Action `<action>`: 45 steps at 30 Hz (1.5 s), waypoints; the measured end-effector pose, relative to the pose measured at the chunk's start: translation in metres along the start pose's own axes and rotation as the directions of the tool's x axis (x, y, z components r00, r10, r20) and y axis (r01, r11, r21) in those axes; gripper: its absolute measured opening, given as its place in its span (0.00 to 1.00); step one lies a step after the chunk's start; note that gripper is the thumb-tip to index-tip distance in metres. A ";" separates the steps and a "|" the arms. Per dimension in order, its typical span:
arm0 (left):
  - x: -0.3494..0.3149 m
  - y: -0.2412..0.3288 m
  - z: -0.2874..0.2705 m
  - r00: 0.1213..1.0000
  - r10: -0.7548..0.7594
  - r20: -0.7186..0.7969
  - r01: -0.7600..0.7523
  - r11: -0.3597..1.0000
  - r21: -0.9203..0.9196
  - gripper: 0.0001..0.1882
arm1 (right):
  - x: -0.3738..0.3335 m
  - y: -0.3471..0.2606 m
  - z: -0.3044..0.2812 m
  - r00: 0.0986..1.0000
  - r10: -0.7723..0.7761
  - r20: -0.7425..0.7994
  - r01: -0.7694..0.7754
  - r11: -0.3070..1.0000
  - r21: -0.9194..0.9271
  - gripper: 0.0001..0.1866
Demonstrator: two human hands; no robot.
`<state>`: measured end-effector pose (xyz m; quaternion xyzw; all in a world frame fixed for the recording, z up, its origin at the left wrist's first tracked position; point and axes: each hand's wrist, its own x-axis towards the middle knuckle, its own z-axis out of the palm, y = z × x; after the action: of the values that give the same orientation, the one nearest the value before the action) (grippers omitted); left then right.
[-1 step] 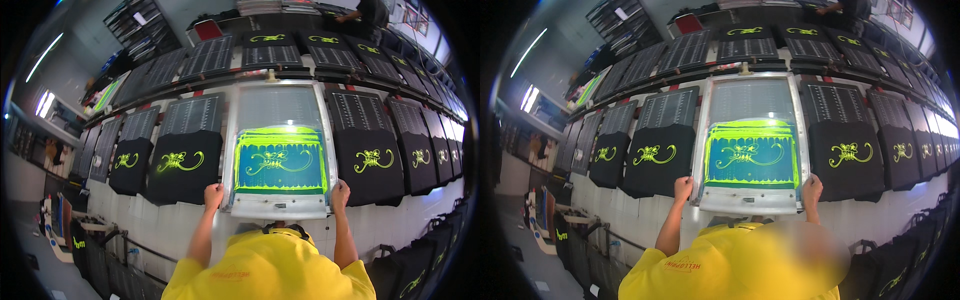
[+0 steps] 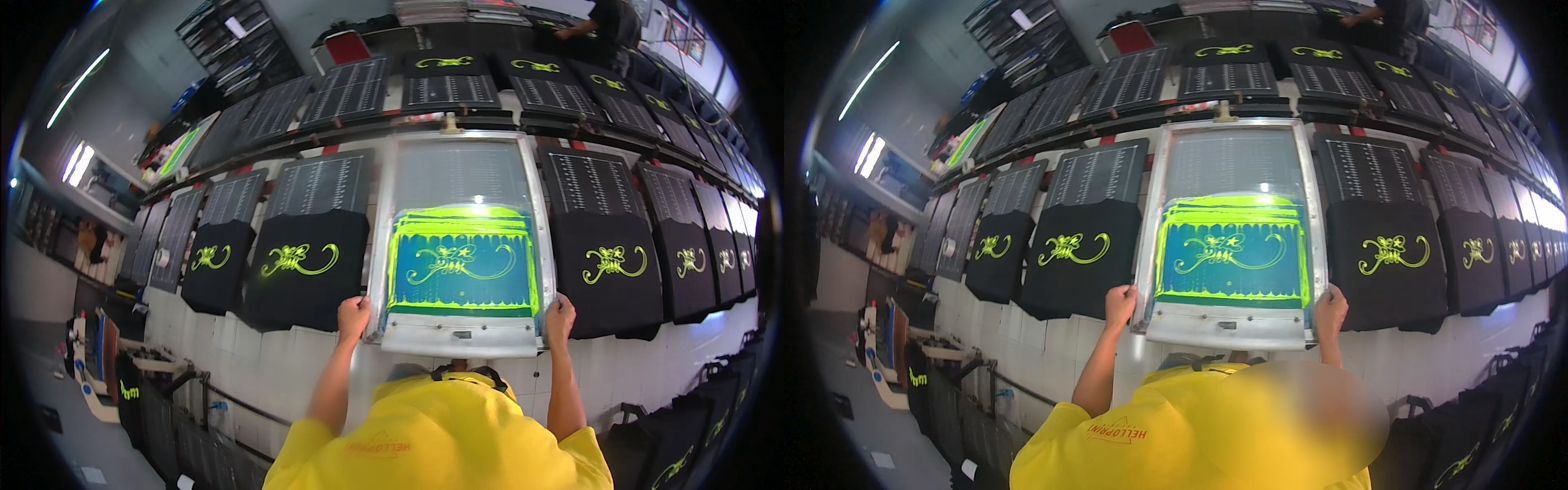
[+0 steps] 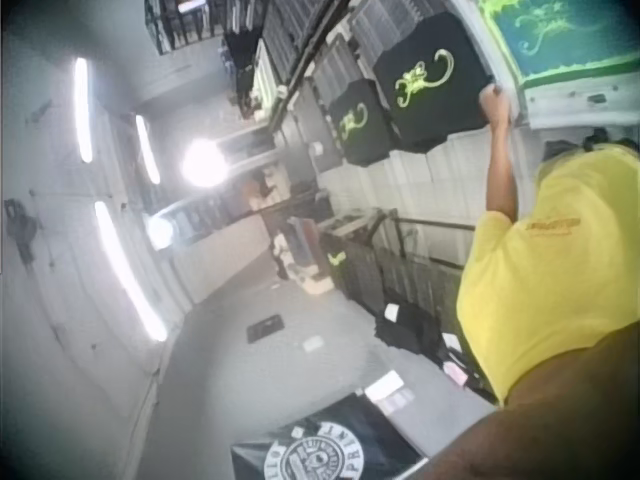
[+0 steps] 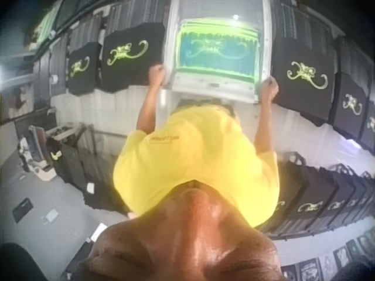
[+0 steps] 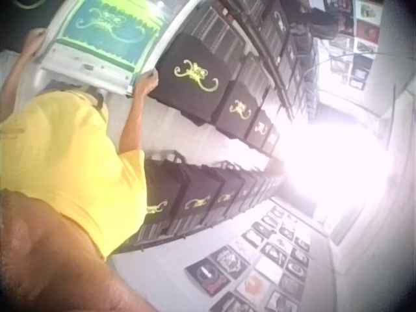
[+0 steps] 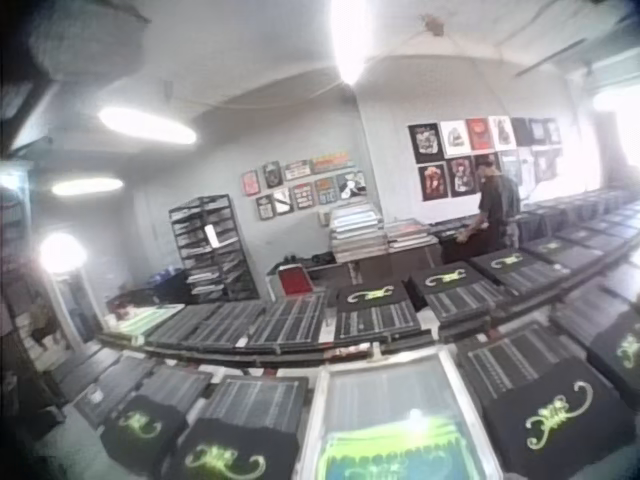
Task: The person performs screen printing by applying yellow ink across a mesh screen onto a black garment using a squeegee, then lifting the screen to reveal the printed design.
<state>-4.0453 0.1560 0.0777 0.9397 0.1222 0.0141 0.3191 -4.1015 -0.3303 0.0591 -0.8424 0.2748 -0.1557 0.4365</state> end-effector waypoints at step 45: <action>-0.141 0.096 0.068 0.382 0.099 0.919 0.831 0.397 -0.389 0.18 | 0.077 -0.149 0.114 0.472 -0.666 0.577 0.881 0.384 -0.277 0.15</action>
<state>-4.1538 0.0078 0.0885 0.4601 0.1744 -0.4746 0.7298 -3.9339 -0.2326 0.1181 -0.9666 -0.2183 -0.0972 0.0930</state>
